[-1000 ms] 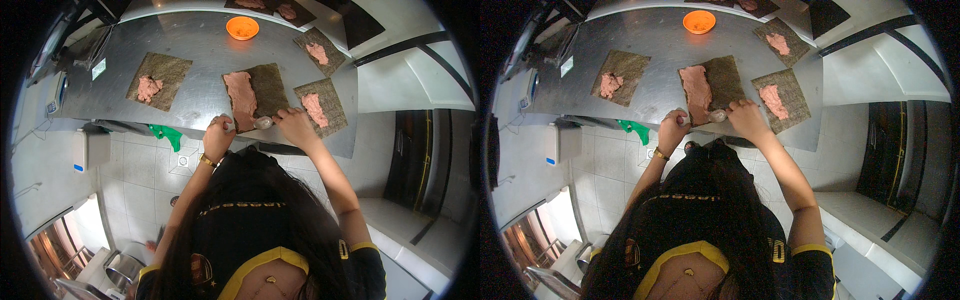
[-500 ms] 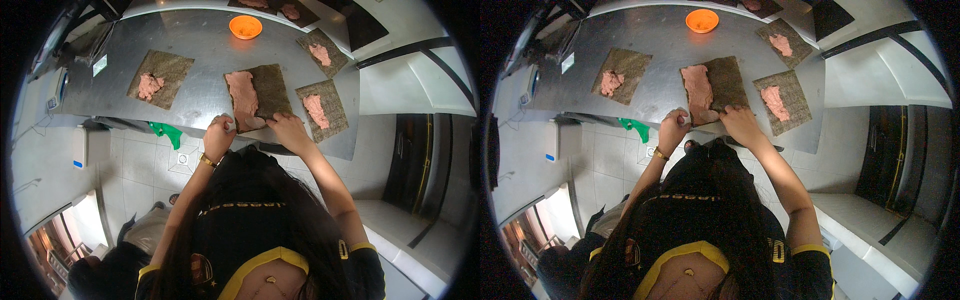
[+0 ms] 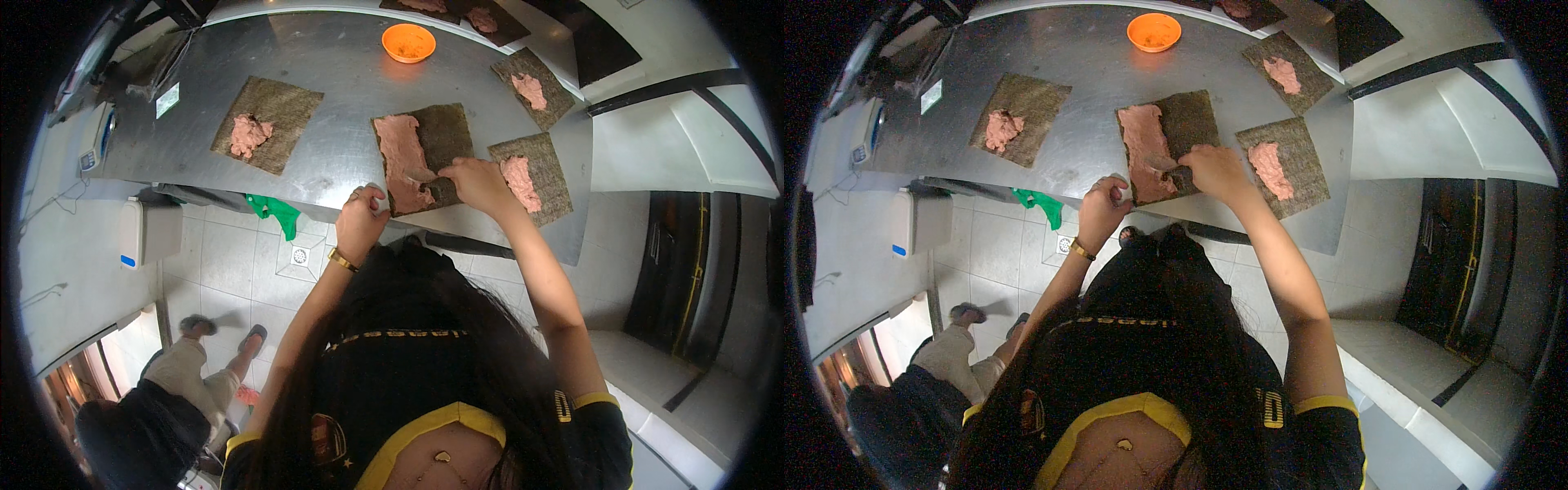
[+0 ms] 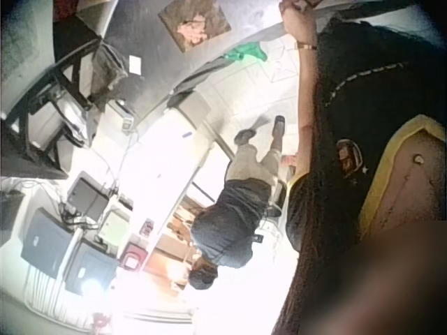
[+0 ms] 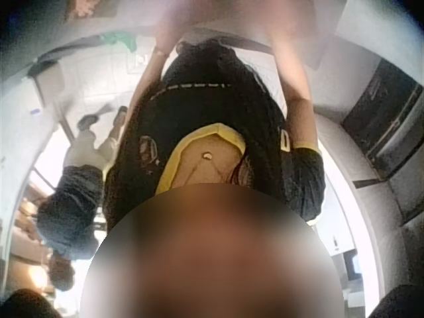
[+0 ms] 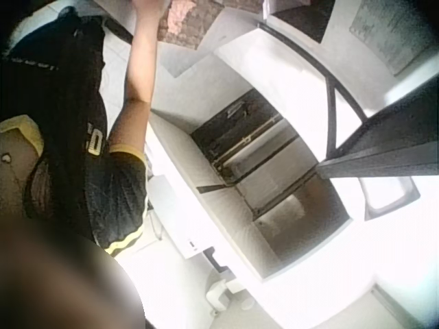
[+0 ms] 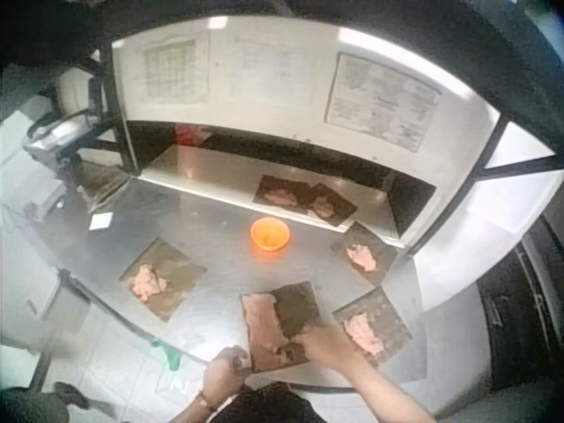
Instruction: The person spreads a pink paste onto sheets of nori laid on a stainless steel counter, then rolls the nori into cylindrical sushi rolls. The person places the completed rolls onto a metal tray.
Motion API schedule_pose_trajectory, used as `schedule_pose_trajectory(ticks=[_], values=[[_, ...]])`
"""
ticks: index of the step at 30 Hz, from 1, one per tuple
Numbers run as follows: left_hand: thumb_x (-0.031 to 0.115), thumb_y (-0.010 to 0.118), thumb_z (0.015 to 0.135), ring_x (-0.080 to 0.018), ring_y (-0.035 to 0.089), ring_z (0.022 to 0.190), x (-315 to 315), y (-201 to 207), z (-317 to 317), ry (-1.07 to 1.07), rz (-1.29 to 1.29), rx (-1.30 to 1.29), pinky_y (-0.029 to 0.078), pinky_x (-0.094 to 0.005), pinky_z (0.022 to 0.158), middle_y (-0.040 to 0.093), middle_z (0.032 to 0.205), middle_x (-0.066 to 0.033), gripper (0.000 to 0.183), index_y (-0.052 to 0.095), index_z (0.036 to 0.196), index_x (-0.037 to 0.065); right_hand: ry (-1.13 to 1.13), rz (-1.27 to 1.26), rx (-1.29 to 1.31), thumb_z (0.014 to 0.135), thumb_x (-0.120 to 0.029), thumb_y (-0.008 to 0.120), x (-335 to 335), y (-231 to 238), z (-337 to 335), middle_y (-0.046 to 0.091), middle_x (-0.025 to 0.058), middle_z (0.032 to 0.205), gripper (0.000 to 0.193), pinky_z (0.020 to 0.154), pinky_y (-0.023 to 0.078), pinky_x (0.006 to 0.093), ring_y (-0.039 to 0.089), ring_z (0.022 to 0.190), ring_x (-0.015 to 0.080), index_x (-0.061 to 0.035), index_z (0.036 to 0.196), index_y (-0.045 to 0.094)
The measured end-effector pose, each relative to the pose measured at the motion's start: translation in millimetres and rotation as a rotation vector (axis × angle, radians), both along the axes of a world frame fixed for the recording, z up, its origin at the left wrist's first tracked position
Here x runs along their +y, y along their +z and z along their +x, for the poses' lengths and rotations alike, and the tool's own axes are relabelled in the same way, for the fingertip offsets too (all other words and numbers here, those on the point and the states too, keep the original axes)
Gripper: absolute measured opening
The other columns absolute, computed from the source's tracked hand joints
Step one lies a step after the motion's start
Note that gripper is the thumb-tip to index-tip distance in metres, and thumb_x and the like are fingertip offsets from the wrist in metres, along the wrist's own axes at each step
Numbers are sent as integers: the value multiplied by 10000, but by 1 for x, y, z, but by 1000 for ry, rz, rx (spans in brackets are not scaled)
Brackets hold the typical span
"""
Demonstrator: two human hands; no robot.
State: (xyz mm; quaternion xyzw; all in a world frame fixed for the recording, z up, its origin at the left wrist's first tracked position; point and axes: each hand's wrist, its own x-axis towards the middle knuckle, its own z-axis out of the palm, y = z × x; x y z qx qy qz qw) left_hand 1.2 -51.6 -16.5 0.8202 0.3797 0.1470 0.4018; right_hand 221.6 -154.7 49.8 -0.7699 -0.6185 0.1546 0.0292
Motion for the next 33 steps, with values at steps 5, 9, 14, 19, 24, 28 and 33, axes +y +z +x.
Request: schedule_pose_trajectory(ticks=[5, 9, 14, 19, 24, 28, 33], values=[[68, 734, 642, -227, 606, 708, 0, 1, 1, 5, -22, 21, 490, -349, 645, 592, 764, -69, 318, 613, 936, 75, 23, -76, 21, 735, -23, 546, -14, 3, -13, 644, 103, 957, 332, 788, 486, 439, 621, 938, 311, -137, 1006, 701], [79, 733, 647, -236, 611, 718, 1, 3, 1, -2, -6, 25, 492, -355, 649, 598, 773, -71, 312, 617, 936, 76, 100, -160, 6, 787, -49, 497, -20, 19, -12, 618, 89, 885, 335, 800, 482, 420, 608, 929, 288, -117, 1051, 693], [89, 692, 674, -274, 620, 756, 2, 5, 1, -14, -16, 47, 496, -391, 640, 598, 811, -68, 264, 612, 926, 95, 159, 27, -41, 802, -86, 526, -16, 15, 5, 595, 59, 841, 307, 792, 483, 383, 597, 856, 254, -130, 1055, 693], [93, 689, 678, -272, 617, 754, 1, 0, 1, -11, -2, 29, 497, -393, 639, 595, 809, -62, 268, 606, 933, 99, 172, 167, -113, 810, -77, 507, 1, -13, 11, 600, 56, 852, 314, 810, 483, 384, 604, 892, 262, -156, 1051, 692], [94, 688, 681, -267, 612, 745, 0, 2, 1, 0, -10, 29, 497, -393, 639, 586, 804, -56, 267, 601, 933, 103, 128, 221, -146, 831, -99, 489, 24, -26, 20, 611, 55, 903, 313, 844, 478, 397, 610, 927, 267, -164, 1066, 685], [95, 699, 673, -261, 616, 741, 1, 1, 1, 3, -9, 36, 497, -384, 643, 593, 799, -64, 275, 608, 932, 99, 122, 264, -182, 836, -117, 492, 44, -31, 27, 631, 43, 944, 302, 852, 475, 401, 612, 932, 259, -166, 1063, 686], [94, 703, 679, -261, 617, 755, 0, 8, 1, 6, -37, 73, 497, -389, 641, 589, 807, -54, 282, 600, 942, 107, 141, 339, -250, 812, -81, 516, 66, -30, 36, 622, 33, 862, 328, 805, 489, 382, 606, 839, 239, -177, 1074, 688]])
